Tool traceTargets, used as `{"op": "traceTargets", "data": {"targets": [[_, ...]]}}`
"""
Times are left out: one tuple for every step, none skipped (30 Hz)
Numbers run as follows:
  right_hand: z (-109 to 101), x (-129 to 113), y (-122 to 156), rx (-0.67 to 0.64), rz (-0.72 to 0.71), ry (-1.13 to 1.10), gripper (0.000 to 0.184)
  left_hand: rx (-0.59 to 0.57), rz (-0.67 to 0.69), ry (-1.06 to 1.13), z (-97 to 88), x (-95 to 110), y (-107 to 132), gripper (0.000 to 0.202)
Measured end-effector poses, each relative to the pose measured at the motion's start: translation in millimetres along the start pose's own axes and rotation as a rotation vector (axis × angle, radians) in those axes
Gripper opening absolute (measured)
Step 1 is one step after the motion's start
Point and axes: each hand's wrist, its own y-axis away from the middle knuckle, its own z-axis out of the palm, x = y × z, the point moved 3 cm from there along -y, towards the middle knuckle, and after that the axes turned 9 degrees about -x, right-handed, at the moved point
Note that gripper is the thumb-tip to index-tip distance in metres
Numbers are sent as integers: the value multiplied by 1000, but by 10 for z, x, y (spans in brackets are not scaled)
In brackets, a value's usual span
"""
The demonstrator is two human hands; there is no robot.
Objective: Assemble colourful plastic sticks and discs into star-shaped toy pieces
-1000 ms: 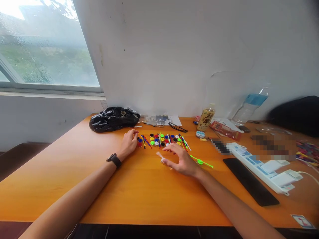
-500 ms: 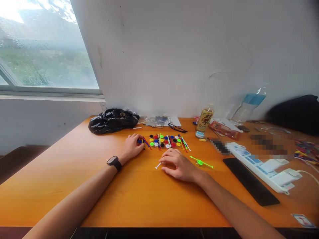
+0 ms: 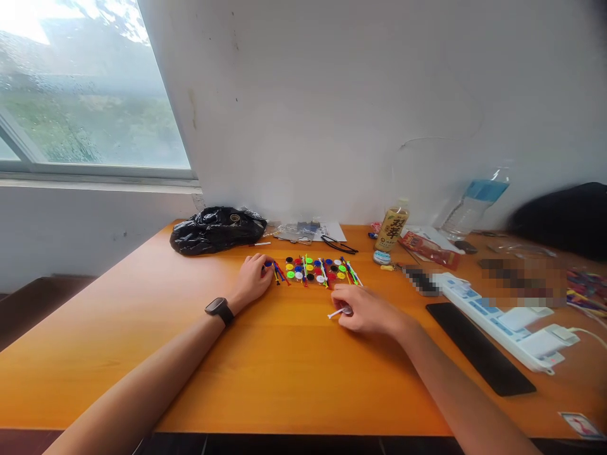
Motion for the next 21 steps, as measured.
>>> {"op": "traceTargets", "data": {"targets": [[-15, 32, 4, 0, 28, 27, 16, 27, 5, 3, -8, 7, 0, 18], [-31, 61, 10, 1, 56, 52, 15, 57, 8, 4, -19, 16, 1, 20], [-46, 87, 17, -1, 83, 73, 15, 81, 8, 1, -33, 29, 3, 23], [-62, 111, 26, -3, 111, 92, 14, 99, 7, -4, -47, 45, 7, 27], [-76, 134, 35, -9, 140, 108, 14, 109, 5, -9, -61, 62, 11, 31], [-88, 159, 46, -15, 167, 123, 14, 112, 4, -8, -71, 79, 17, 33], [-99, 186, 55, -23, 194, 137, 15, 108, 10, 0, -77, 96, 23, 33], [-106, 217, 64, -29, 219, 150, 16, 101, 23, 13, -77, 112, 29, 29], [-111, 251, 71, -33, 240, 162, 17, 89, 40, 24, -72, 124, 35, 24], [-113, 287, 75, -35, 256, 173, 17, 72, 59, 29, -61, 134, 38, 18], [-112, 323, 77, -35, 271, 184, 18, 50, 75, 26, -45, 139, 40, 13], [-110, 357, 76, -33, 283, 197, 18, 27, 86, 15, -28, 140, 40, 9], [-107, 387, 74, -29, 294, 211, 18, 8, 91, 0, -13, 139, 40, 7], [-105, 409, 70, -25, 305, 224, 18, -5, 91, -15, -1, 135, 38, 7], [-106, 421, 66, -21, 318, 237, 18, -13, 92, -29, 7, 131, 37, 8], [-110, 423, 62, -15, 329, 248, 17, -20, 98, -42, 13, 129, 35, 9], [-119, 414, 60, -3, 337, 259, 15, -26, 105, -57, 16, 129, 34, 10], [-132, 394, 60, 12, 340, 269, 13, -34, 114, -73, 19, 130, 33, 12], [-148, 368, 60, 28, 341, 280, 10, -42, 121, -88, 22, 131, 32, 12], [-164, 338, 62, 45, 337, 290, 7, -47, 125, -100, 25, 130, 31, 13], [-178, 307, 64, 58, 330, 298, 4, -49, 126, -107, 27, 129, 31, 13]]}}
